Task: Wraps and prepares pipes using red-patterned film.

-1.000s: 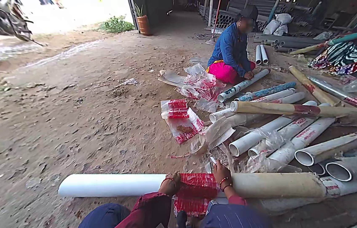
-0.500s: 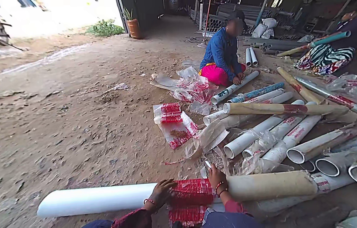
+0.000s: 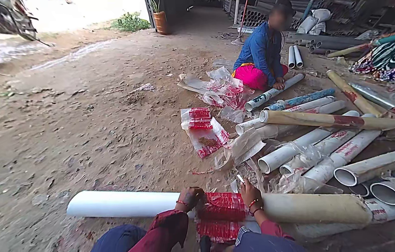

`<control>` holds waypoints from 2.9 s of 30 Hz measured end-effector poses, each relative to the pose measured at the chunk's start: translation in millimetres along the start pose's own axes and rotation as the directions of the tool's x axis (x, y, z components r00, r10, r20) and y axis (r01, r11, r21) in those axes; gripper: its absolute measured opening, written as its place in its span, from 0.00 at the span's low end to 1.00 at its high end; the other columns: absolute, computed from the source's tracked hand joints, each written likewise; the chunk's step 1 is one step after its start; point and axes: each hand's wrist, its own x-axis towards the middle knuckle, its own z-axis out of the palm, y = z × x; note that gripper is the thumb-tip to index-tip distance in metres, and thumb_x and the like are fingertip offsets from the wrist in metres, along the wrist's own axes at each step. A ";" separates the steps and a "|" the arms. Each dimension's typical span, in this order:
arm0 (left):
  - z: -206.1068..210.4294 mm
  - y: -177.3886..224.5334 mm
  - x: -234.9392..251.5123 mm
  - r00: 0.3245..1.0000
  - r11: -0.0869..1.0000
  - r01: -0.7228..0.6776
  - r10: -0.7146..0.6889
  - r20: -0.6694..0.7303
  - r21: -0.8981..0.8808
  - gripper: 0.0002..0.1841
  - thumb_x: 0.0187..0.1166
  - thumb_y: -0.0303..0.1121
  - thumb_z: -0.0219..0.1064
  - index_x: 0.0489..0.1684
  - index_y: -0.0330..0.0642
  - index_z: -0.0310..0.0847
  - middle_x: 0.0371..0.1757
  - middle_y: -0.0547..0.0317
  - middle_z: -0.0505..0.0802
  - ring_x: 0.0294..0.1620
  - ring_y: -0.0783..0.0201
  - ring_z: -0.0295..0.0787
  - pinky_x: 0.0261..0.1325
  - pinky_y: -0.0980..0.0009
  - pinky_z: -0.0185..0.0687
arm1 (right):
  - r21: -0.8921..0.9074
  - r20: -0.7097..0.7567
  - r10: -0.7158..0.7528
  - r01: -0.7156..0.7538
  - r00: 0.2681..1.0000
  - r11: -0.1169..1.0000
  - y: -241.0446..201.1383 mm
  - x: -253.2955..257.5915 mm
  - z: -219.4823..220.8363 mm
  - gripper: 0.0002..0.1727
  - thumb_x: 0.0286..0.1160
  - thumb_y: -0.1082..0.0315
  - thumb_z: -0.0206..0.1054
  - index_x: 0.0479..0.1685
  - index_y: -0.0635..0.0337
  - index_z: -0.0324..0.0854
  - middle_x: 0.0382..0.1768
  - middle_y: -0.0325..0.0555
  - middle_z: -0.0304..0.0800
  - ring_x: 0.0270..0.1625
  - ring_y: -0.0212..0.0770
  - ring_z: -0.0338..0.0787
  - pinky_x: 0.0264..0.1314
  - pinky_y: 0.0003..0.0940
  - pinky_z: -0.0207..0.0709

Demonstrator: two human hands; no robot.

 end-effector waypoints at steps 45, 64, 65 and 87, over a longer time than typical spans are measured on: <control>45.8 -2.9 20.6 0.902 0.916 -0.398 0.381 -0.202 -0.054 0.19 0.85 0.39 0.62 0.67 0.41 0.89 0.73 0.51 0.90 0.73 0.45 0.87 0.72 0.42 0.79 | 0.279 -0.231 -0.012 0.078 0.973 0.957 82.6 20.8 -11.0 0.20 0.92 0.66 0.53 0.67 0.73 0.81 0.43 0.70 0.92 0.48 0.68 0.92 0.58 0.65 0.77; 38.0 112.0 51.2 0.993 0.998 -0.024 0.017 0.115 0.063 0.26 0.97 0.41 0.39 0.77 0.33 0.75 0.70 0.37 0.88 0.75 0.40 0.84 0.76 0.44 0.74 | 0.414 -0.209 0.077 0.017 0.975 0.910 88.7 22.6 -9.8 0.16 0.92 0.66 0.57 0.65 0.70 0.81 0.32 0.60 0.89 0.35 0.58 0.88 0.47 0.59 0.79; 31.0 118.8 57.7 0.986 0.994 0.099 -0.103 0.130 0.035 0.26 0.97 0.42 0.38 0.75 0.34 0.76 0.67 0.34 0.89 0.73 0.39 0.85 0.75 0.43 0.75 | 0.407 -0.215 0.074 0.020 0.974 0.913 87.7 22.5 -11.1 0.16 0.92 0.66 0.57 0.64 0.70 0.81 0.33 0.61 0.89 0.36 0.59 0.89 0.47 0.61 0.78; 83.5 81.7 43.6 0.810 0.828 -0.497 0.550 -0.204 0.260 0.25 0.90 0.38 0.56 0.70 0.23 0.81 0.70 0.30 0.88 0.70 0.31 0.86 0.75 0.42 0.77 | 0.412 -0.314 0.007 0.130 0.949 0.902 93.4 20.9 -5.5 0.17 0.92 0.67 0.57 0.62 0.74 0.81 0.31 0.62 0.89 0.32 0.61 0.89 0.42 0.63 0.79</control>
